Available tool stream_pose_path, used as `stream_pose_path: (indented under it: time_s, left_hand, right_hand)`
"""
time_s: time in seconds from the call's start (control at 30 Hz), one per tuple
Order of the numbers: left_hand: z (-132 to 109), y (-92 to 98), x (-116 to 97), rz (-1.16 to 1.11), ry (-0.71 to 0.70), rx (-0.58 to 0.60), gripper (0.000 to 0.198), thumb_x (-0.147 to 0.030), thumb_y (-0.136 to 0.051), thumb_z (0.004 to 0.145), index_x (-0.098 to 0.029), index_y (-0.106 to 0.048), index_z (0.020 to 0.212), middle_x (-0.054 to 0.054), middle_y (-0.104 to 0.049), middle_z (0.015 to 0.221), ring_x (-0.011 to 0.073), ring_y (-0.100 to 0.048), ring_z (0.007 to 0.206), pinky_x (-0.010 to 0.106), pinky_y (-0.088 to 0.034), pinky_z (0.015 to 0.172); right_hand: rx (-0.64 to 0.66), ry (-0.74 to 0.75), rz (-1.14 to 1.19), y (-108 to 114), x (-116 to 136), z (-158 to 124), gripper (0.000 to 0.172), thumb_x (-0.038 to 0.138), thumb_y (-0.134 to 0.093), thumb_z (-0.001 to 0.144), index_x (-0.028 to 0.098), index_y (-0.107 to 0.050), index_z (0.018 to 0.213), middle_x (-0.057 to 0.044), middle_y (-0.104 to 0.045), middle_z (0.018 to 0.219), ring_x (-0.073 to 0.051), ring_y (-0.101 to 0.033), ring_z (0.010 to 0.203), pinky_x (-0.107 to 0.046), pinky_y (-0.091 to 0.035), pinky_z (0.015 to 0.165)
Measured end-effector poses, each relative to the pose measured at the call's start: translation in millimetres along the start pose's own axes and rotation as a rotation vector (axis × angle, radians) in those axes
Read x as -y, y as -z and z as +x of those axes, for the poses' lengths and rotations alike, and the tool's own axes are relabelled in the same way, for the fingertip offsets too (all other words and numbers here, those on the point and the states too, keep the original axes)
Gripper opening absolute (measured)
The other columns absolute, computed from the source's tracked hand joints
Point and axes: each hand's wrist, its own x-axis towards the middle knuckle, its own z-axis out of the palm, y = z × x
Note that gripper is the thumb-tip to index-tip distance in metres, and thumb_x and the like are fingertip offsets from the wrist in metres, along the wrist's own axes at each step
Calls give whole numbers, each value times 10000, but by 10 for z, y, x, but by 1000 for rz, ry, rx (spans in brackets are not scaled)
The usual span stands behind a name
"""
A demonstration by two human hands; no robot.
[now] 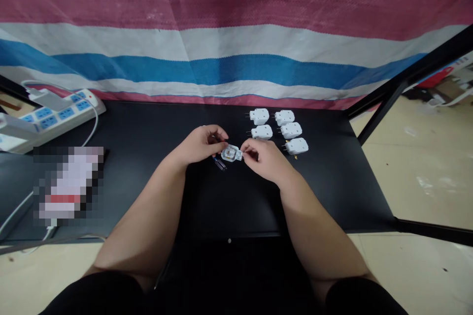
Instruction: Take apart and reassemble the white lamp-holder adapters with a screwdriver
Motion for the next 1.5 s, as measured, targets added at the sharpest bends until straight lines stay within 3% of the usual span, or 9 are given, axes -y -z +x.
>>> stream_pose_path:
  time_s: [0.57, 0.8, 1.0, 1.17, 1.3, 1.5]
  left_hand:
    - [-34, -18, -55, 84, 13, -10, 267, -309, -863, 828, -178, -714, 1006, 19, -733, 732, 137, -680, 561, 236, -516, 539]
    - [-31, -27, -61, 63, 44, -28, 259, -302, -852, 816, -178, -708, 992, 22, -743, 754, 138, -691, 576, 240, -534, 556]
    - [-4, -11, 3, -6, 9, -68, 255, -279, -879, 807, -171, -728, 982, 16, -737, 757, 124, -673, 594, 231, -540, 570]
    - [13, -20, -21, -239, -22, -81, 294, -272, -944, 805, -148, -760, 998, 24, -749, 819, 120, -721, 673, 224, -606, 651]
    - [-10, -67, -91, -474, 19, -79, 349, -276, -998, 789, -141, -803, 1045, 35, -775, 886, 145, -797, 788, 248, -687, 772]
    - [-42, -114, -127, -560, 53, -61, 336, -270, -1033, 769, -151, -854, 1027, 53, -821, 927, 153, -823, 837, 249, -707, 846]
  right_hand:
    - [28, -5, -58, 1, -16, 20, 146, 162, -585, 1056, 234, -679, 970, -33, -770, 891, -205, -699, 800, -366, -510, 796]
    - [-42, -6, -21, -13, -13, 21, 125, 157, -621, 1007, 233, -718, 986, -30, -785, 877, -195, -710, 752, -351, -521, 740]
    - [-182, 53, -13, 10, 27, 14, 187, 165, -630, 1002, 232, -793, 1066, -55, -820, 966, -202, -732, 784, -371, -596, 784]
    - [-292, 25, 104, 1, -2, 12, 164, 236, -627, 1044, 248, -789, 1064, -80, -830, 1066, -237, -783, 914, -413, -650, 850]
    - [-279, -13, 223, -24, -39, 6, 195, 325, -596, 1094, 245, -772, 1123, -71, -815, 1017, -212, -781, 816, -402, -663, 799]
    - [-312, 4, 235, -37, -37, 9, 188, 344, -623, 1088, 245, -779, 1121, -75, -815, 1062, -212, -790, 854, -414, -675, 841]
